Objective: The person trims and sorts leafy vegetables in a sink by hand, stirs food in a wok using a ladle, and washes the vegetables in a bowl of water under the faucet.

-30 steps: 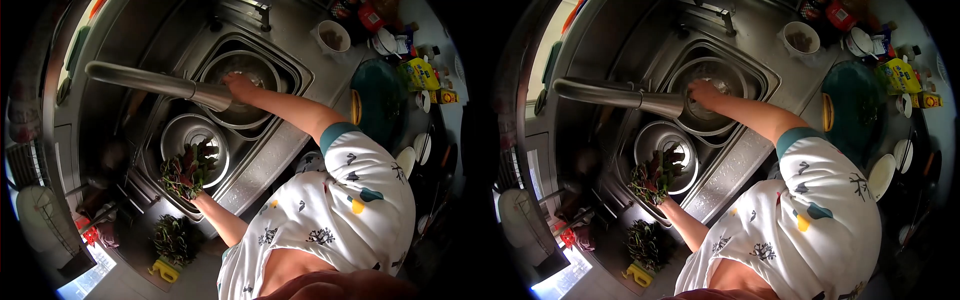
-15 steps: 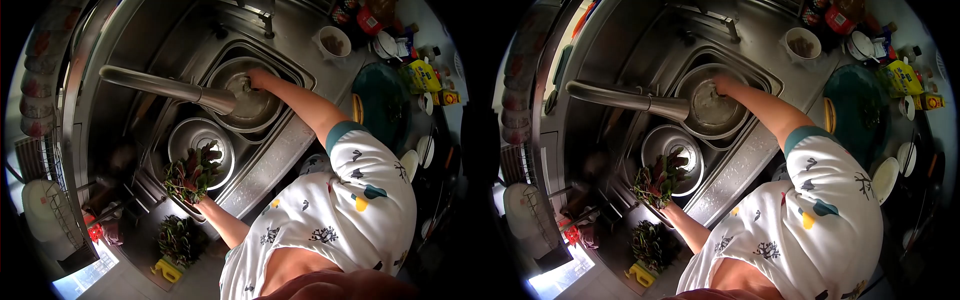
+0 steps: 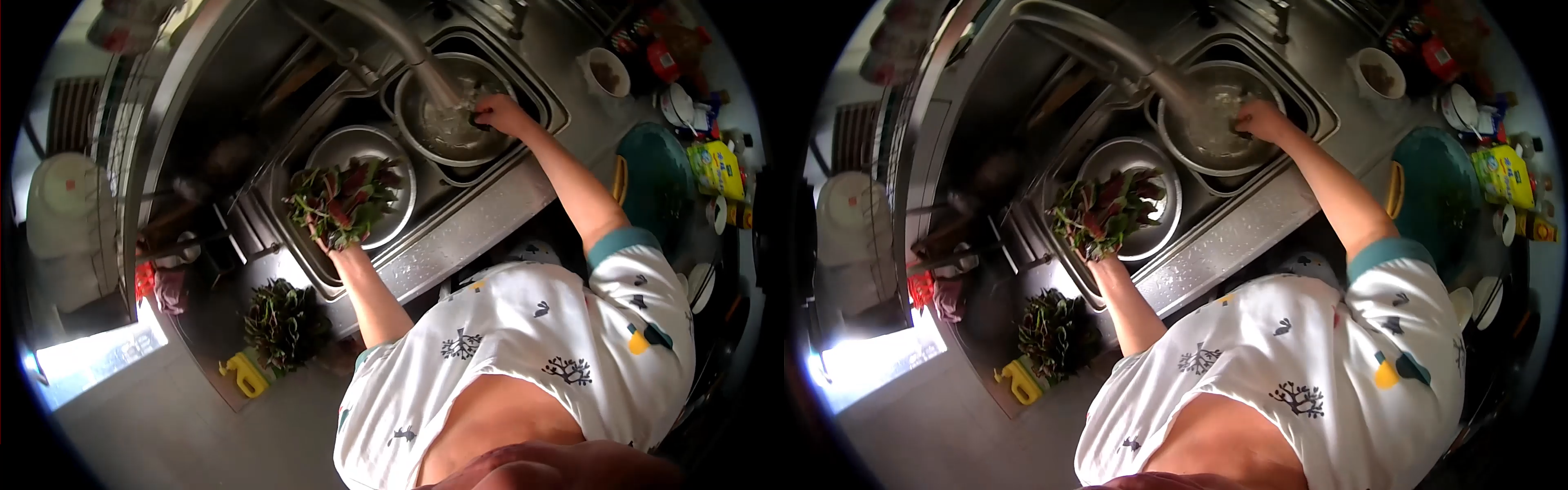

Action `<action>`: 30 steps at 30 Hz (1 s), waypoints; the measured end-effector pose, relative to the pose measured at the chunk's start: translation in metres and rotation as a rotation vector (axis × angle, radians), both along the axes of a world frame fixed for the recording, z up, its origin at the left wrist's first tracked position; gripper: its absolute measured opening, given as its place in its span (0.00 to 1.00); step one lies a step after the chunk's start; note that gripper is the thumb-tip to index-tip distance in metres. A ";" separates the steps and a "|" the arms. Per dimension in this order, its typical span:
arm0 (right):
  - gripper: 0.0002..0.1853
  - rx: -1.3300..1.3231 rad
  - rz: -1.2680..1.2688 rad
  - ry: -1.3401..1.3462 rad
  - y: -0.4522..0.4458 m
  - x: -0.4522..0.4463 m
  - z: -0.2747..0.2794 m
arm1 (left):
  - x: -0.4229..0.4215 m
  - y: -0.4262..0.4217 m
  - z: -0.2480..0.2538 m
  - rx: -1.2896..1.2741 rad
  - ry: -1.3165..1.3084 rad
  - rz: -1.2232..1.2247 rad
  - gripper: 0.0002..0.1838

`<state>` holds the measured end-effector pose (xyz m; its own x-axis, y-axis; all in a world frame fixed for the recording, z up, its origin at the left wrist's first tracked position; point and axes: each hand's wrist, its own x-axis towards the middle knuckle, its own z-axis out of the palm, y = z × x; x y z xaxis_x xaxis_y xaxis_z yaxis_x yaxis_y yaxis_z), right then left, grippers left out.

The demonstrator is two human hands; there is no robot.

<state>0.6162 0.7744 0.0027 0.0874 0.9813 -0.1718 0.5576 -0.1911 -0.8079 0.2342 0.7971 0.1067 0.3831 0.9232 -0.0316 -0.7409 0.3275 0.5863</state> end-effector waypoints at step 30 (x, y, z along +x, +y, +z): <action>0.06 0.294 -0.105 0.043 -0.061 -0.117 0.128 | 0.049 -0.006 -0.015 -0.262 -0.162 0.017 0.25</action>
<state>0.4988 0.7132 0.1305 0.1897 0.9754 0.1126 0.5111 -0.0001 -0.8595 0.2834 0.7915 0.0918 0.3869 0.8980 -0.2096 -0.8244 0.4386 0.3576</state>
